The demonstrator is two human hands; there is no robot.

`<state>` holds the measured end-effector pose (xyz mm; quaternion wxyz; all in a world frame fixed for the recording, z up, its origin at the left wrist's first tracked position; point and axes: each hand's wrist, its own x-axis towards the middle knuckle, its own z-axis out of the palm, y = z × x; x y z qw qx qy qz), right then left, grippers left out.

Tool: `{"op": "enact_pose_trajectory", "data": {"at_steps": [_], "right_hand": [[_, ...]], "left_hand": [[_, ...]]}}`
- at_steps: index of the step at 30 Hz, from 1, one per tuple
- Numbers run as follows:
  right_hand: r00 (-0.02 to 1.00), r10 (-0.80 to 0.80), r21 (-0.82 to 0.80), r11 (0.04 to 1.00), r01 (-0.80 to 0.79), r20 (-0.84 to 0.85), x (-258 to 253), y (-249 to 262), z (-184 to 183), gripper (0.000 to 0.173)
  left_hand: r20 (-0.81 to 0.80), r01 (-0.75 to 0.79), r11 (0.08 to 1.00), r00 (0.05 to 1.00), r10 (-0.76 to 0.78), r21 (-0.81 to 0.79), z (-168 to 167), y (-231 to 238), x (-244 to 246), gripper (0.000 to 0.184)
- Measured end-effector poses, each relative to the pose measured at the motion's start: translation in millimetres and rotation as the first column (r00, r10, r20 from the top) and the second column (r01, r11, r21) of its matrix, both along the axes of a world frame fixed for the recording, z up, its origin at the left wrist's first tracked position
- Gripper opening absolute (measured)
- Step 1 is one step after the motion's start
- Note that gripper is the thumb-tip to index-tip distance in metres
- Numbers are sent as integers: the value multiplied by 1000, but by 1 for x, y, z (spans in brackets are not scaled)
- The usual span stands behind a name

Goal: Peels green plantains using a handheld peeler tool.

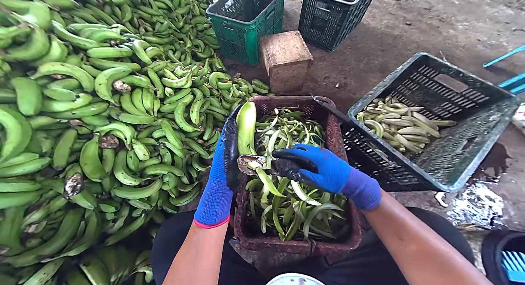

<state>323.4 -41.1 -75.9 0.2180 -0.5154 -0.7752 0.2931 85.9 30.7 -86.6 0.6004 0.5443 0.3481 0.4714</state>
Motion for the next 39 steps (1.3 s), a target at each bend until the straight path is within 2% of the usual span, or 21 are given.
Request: {"op": "enact_pose_trajectory", "data": {"at_steps": [2,4,6,8,11,14,15,17,18,20,24,26,29,31,34,36,39], "right_hand": [[995,-85,87,993,81,47,2,3,2,45],[984,-175,204,964,169,11,10,6,1,47],[982,-180,196,962,189,-65,17,4,2,48],[991,-95,127,986,106,-94,13,-1,2,44],[1000,-12,42,999,12,8,-6,-1,1,43],[982,-155,326,939,113,105,-3,11,0,47],[959,-252,428,887,176,130,3,17,1,48],[890,-439,516,794,321,121,17,24,6,49],[859,-502,509,768,388,103,24,26,9,49],[837,-542,445,770,458,76,32,25,12,51],[921,-389,365,860,357,15,20,13,0,51],[935,-350,365,879,306,59,12,15,-9,52],[843,-513,228,850,475,158,23,28,-4,46],[828,-548,106,836,538,116,38,32,2,46],[885,-460,-14,888,460,-77,35,22,-4,47],[921,-367,-39,930,365,-129,21,15,-9,42],[964,-222,14,974,227,-148,9,2,-12,44]], "left_hand": [[9,-41,999,999,41,-26,-2,3,1,44],[44,-61,998,997,62,-23,0,5,0,44],[70,-49,999,996,49,-12,3,5,0,45],[99,-21,999,995,24,-28,3,4,1,47],[222,19,979,975,26,-202,7,-7,6,44],[202,32,980,979,8,-194,11,-20,15,41],[134,20,986,991,3,-167,12,-21,16,42],[-20,44,989,999,-47,-139,11,-19,17,44],[-85,72,991,993,-82,-117,11,-18,16,46],[-133,30,992,990,-47,-125,9,-15,19,44],[-219,-56,997,975,45,-48,1,-7,16,43],[-273,-82,996,959,71,-27,6,-13,22,41],[-328,18,998,944,-39,-68,12,-21,23,44],[-215,68,990,972,-93,-124,9,-16,19,45],[15,81,964,997,-79,-253,5,-6,9,42],[0,-15,970,1000,15,-243,11,-3,4,43],[-170,-283,959,945,280,8,18,-6,10,42]]}}
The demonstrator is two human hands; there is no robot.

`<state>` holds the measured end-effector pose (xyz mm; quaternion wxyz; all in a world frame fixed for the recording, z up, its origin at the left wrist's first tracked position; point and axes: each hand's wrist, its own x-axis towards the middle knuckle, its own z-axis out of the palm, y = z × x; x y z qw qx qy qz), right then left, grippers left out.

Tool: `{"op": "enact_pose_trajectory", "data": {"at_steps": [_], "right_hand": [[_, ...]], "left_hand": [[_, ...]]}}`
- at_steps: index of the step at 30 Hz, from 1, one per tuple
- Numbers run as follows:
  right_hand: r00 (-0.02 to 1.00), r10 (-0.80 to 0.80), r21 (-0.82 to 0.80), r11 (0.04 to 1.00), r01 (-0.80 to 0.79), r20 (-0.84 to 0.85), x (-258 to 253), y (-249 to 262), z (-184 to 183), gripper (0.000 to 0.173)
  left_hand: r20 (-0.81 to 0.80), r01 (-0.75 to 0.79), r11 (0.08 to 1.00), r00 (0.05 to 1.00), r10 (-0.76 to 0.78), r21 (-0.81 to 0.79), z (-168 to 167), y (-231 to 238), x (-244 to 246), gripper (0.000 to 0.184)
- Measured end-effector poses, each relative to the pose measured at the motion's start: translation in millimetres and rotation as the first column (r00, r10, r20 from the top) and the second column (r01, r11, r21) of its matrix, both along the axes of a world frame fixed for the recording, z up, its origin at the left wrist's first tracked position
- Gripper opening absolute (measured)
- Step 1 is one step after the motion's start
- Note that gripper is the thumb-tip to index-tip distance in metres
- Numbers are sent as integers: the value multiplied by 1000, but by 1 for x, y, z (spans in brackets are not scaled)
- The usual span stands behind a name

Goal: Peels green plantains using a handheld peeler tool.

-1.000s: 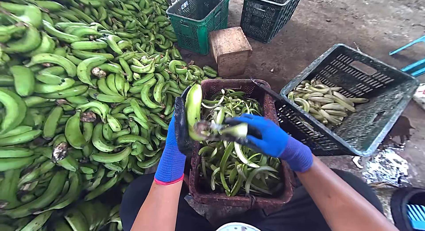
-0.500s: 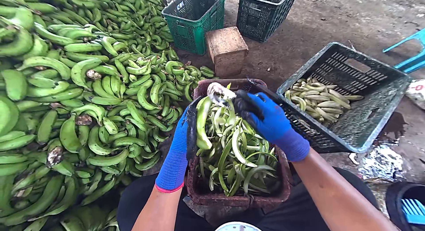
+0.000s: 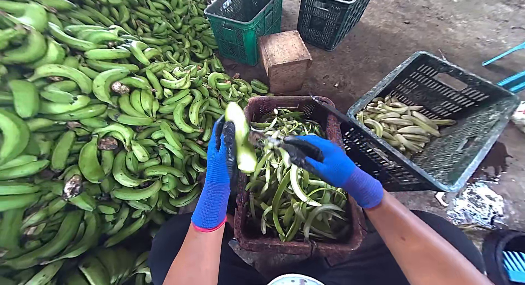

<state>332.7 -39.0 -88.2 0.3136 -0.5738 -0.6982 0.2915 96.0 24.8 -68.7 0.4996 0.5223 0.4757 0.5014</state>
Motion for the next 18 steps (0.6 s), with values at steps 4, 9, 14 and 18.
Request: {"op": "enact_pose_trajectory", "data": {"at_steps": [4,9,14,18], "right_hand": [[983,118,106,985,-133,139,-7,-2,-1,45],[940,-125,395,919,-11,317,12,19,15,48],[936,-274,290,935,204,223,31,23,19,48],[981,-41,275,961,-13,187,0,3,-3,51]], "left_hand": [[-77,-64,982,994,78,177,-9,1,1,49],[-93,323,939,938,-334,-114,7,-14,0,43],[-223,364,916,891,-395,-171,2,-14,6,46],[98,-12,1000,995,14,-16,-9,0,12,45]]}}
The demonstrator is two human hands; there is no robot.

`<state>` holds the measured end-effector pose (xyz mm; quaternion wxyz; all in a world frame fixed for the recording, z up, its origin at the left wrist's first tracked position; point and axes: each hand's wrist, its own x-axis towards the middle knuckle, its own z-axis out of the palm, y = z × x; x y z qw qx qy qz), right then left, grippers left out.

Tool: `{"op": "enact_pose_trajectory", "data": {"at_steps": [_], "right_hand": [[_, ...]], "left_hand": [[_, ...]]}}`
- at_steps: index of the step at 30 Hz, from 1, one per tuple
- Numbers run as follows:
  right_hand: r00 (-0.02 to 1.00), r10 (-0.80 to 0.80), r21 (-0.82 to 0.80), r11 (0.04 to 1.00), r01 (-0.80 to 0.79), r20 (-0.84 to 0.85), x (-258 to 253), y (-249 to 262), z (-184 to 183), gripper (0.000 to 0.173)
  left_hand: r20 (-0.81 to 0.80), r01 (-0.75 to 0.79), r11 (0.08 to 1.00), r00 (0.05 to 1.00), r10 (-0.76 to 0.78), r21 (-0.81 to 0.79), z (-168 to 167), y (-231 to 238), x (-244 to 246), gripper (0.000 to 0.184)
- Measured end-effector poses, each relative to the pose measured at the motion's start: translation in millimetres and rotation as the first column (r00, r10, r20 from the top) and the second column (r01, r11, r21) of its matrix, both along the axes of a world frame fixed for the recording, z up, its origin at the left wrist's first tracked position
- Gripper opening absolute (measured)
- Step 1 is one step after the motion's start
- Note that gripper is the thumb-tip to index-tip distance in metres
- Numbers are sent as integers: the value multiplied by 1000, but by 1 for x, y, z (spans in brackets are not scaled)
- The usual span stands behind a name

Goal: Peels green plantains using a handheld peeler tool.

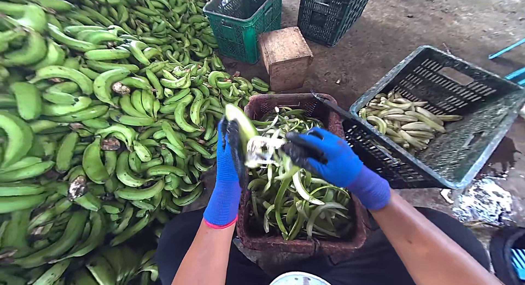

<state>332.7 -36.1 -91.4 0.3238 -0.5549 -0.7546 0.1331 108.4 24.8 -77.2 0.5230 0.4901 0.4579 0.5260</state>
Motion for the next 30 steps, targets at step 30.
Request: {"op": "enact_pose_trajectory", "data": {"at_steps": [30], "right_hand": [[998,-59,104,993,59,-5,-3,1,0,55]], "left_hand": [[448,-56,996,890,82,-69,-4,9,18,38]]}}
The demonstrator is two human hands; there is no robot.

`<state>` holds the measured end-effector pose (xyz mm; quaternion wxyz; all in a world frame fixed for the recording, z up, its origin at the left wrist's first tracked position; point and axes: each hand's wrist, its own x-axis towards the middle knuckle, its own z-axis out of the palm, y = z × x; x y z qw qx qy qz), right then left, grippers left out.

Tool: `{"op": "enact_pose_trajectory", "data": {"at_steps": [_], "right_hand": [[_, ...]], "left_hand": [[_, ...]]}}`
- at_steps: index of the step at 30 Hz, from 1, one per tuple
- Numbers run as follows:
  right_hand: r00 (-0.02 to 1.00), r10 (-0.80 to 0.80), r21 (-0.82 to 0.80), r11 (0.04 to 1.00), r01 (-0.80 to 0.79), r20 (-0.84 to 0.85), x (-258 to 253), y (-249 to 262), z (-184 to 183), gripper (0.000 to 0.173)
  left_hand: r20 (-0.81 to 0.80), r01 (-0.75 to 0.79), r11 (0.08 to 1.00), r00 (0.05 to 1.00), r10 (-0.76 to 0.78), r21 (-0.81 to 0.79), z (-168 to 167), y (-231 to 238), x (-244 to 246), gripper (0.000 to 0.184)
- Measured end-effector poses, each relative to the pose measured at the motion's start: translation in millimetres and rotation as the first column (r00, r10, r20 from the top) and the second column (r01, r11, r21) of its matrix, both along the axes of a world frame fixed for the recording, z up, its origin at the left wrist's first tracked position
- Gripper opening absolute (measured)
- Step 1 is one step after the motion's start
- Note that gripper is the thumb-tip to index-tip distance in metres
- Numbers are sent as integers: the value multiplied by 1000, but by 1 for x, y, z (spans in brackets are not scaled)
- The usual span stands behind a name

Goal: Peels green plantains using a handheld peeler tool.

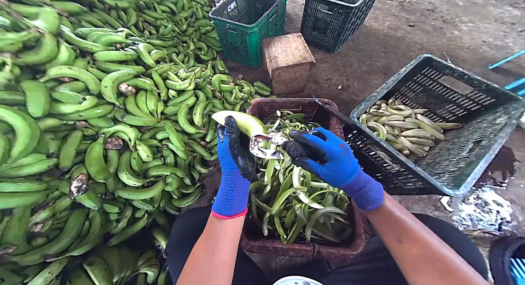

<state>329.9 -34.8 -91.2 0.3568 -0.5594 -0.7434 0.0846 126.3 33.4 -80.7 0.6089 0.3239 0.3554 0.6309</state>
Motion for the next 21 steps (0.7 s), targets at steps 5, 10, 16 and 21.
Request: {"op": "enact_pose_trajectory", "data": {"at_steps": [5,10,16,21], "right_hand": [[998,-66,-23,998,66,9,3,2,9,50],[999,-24,-89,996,21,-40,20,4,22,47],[998,-61,-148,987,59,-7,33,12,13,44],[985,-113,-293,954,71,-130,34,15,11,40]], "left_hand": [[32,48,991,998,-53,128,2,-4,8,36],[-15,408,893,911,-413,192,4,-7,5,35],[-554,567,819,655,-514,-89,16,-16,5,45],[-576,594,782,579,-578,-187,8,-19,20,53]]}}
